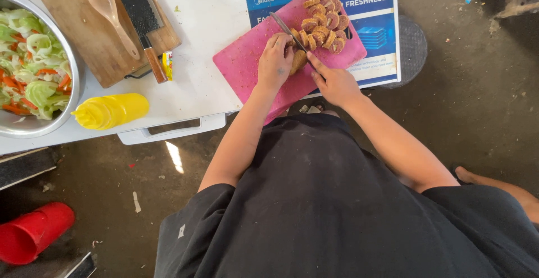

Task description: The person slices cylindrical fried food items into smaller pieces on a pink cutting board using a knife. They hold the food with their left hand and cut it into bite-sized portions, arranging the slices on the board.

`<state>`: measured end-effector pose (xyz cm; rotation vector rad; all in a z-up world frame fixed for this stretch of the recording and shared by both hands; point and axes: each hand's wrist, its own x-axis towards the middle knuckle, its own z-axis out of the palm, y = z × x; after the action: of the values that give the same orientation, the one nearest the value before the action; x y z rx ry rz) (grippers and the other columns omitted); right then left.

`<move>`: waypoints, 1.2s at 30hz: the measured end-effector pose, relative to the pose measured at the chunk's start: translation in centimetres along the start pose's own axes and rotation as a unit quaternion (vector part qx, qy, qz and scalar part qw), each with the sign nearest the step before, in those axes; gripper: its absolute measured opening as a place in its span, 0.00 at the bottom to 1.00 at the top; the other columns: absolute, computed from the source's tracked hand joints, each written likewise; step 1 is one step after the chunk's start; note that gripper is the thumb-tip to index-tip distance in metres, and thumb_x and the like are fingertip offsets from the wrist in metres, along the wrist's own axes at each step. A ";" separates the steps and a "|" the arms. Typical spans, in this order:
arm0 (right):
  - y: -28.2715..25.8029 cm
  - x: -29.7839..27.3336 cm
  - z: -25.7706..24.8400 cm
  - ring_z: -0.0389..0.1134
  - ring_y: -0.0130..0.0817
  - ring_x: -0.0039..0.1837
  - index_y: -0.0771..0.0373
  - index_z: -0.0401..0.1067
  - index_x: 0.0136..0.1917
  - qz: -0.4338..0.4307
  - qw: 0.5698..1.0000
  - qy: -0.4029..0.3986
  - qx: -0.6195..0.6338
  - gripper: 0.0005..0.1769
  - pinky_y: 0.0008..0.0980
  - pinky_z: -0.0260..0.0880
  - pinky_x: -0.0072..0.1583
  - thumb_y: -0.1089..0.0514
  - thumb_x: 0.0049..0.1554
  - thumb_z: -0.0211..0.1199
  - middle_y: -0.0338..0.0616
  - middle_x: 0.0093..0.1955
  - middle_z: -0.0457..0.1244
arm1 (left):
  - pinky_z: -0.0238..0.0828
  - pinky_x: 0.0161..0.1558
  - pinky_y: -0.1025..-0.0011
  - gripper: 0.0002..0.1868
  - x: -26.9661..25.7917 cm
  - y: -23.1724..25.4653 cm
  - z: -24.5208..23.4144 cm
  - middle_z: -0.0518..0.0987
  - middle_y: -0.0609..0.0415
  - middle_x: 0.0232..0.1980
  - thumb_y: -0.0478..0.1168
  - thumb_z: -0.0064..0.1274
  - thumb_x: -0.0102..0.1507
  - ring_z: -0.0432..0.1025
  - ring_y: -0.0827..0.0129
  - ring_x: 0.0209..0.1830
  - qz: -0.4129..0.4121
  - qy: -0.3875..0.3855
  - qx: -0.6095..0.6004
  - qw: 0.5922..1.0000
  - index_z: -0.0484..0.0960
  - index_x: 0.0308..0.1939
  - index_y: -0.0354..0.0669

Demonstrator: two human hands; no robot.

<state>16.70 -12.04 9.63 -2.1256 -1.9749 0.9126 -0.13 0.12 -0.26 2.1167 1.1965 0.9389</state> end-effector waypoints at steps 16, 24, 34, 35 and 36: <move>5.4 -11.6 1.5 0.72 0.50 0.60 0.24 0.44 0.84 0.127 0.989 -0.036 -0.073 0.32 0.48 0.73 0.59 0.38 0.68 0.41 0.43 0.61 0.70 | 0.76 0.54 0.63 0.10 -0.9 4.4 -5.1 0.75 0.54 0.50 0.42 0.54 0.66 0.75 0.57 0.54 -0.070 -0.105 -0.010 0.992 0.78 0.51 0.49; 1.6 -9.7 0.7 0.73 0.51 0.56 0.27 0.46 0.84 0.087 0.990 -0.022 -0.113 0.31 0.48 0.73 0.55 0.37 0.69 0.37 0.45 0.56 0.71 | 0.73 0.57 0.64 0.15 -2.1 4.2 -4.6 0.77 0.50 0.51 0.34 0.54 0.63 0.73 0.56 0.53 0.060 -0.142 0.078 0.985 0.81 0.54 0.44; 0.2 -8.1 0.2 0.74 0.50 0.55 0.28 0.51 0.83 0.028 0.994 -0.041 -0.102 0.30 0.49 0.74 0.53 0.38 0.68 0.40 0.45 0.52 0.72 | 0.71 0.59 0.56 0.25 -6.5 2.1 -6.9 0.80 0.39 0.51 0.43 0.57 0.58 0.75 0.44 0.53 -0.200 -0.163 0.069 0.964 0.77 0.59 0.40; 0.0 -7.3 -0.1 0.74 0.50 0.55 0.28 0.51 0.83 0.029 0.994 -0.042 -0.100 0.30 0.49 0.74 0.53 0.38 0.68 0.40 0.45 0.52 0.72 | 0.71 0.59 0.56 0.25 -6.4 2.0 -8.1 0.80 0.39 0.51 0.43 0.57 0.58 0.75 0.44 0.53 -0.200 -0.165 0.070 0.963 0.77 0.59 0.40; 0.0 -6.3 -0.6 0.73 0.50 0.56 0.27 0.50 0.83 0.038 0.993 -0.058 -0.100 0.30 0.50 0.73 0.55 0.38 0.68 0.39 0.46 0.54 0.72 | 0.71 0.58 0.56 0.23 -5.9 1.9 -9.1 0.79 0.40 0.50 0.41 0.58 0.57 0.75 0.44 0.52 -0.210 -0.123 0.082 0.966 0.77 0.56 0.41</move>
<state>17.14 -17.70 12.37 -2.3172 -2.1377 0.9037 -8.41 -5.04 4.94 1.9149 1.5471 0.3871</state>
